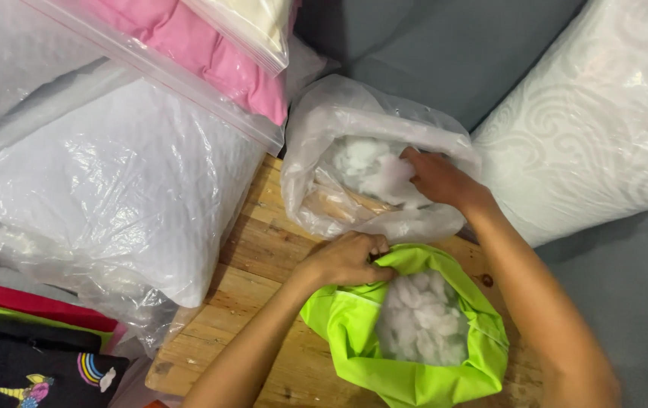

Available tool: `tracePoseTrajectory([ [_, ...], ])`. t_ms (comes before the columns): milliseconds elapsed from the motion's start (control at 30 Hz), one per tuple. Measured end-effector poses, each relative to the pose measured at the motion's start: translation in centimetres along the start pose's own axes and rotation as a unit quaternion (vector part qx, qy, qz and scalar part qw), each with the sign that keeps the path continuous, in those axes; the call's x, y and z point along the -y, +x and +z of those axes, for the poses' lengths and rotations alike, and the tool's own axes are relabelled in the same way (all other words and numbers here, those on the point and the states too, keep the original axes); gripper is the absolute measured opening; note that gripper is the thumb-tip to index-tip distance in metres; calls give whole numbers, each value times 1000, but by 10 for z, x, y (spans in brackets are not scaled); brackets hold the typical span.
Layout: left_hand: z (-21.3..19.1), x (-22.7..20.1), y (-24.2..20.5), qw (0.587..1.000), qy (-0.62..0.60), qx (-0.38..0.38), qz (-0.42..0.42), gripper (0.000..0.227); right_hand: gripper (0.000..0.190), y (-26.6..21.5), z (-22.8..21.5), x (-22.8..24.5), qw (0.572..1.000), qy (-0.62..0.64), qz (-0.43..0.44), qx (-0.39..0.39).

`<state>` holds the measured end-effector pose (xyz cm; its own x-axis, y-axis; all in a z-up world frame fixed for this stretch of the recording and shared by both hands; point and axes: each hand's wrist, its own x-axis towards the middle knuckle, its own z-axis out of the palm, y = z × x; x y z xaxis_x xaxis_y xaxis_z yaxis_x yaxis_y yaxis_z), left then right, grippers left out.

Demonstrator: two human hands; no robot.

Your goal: The person takes handfuls of white cotton filling from a large plastic bag and places them into a lime green pillowcase. They repeatedly push and arrange the cotton inside the case to distribute it evenly.

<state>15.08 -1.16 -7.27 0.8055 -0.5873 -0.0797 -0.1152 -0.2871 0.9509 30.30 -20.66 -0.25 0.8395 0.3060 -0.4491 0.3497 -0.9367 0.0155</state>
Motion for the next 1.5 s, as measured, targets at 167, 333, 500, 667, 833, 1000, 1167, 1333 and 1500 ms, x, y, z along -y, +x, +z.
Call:
tracePoseTrajectory([
  [167,0,-5,0,998,-29,-58,18,47,50,-44,-32,4,961,124,-176,-174],
  [333,-11,-9,-10,998,-22,-61,18,49,43,-35,-20,-40,926,234,-211,-208],
  [500,-15,-15,-14,998,-9,-54,15,54,45,12,24,-53,971,136,-93,-175],
  [667,-12,-12,-12,999,-6,-34,6,57,73,69,83,-47,996,79,-33,2],
  [833,-18,-19,-15,1000,0,-28,2,58,97,3,-2,24,960,242,53,129],
  [1000,-22,-27,-23,1000,3,-22,-7,59,93,7,16,33,942,293,51,152],
  [1167,-20,-25,-19,1000,19,-5,-24,61,82,11,43,20,951,295,13,92],
  [1333,-18,-22,-19,1000,10,2,-20,63,59,56,93,-53,918,374,-55,-118],
  [1500,-37,-46,-40,999,20,28,-41,74,48,10,49,-34,890,392,-87,-214],
])
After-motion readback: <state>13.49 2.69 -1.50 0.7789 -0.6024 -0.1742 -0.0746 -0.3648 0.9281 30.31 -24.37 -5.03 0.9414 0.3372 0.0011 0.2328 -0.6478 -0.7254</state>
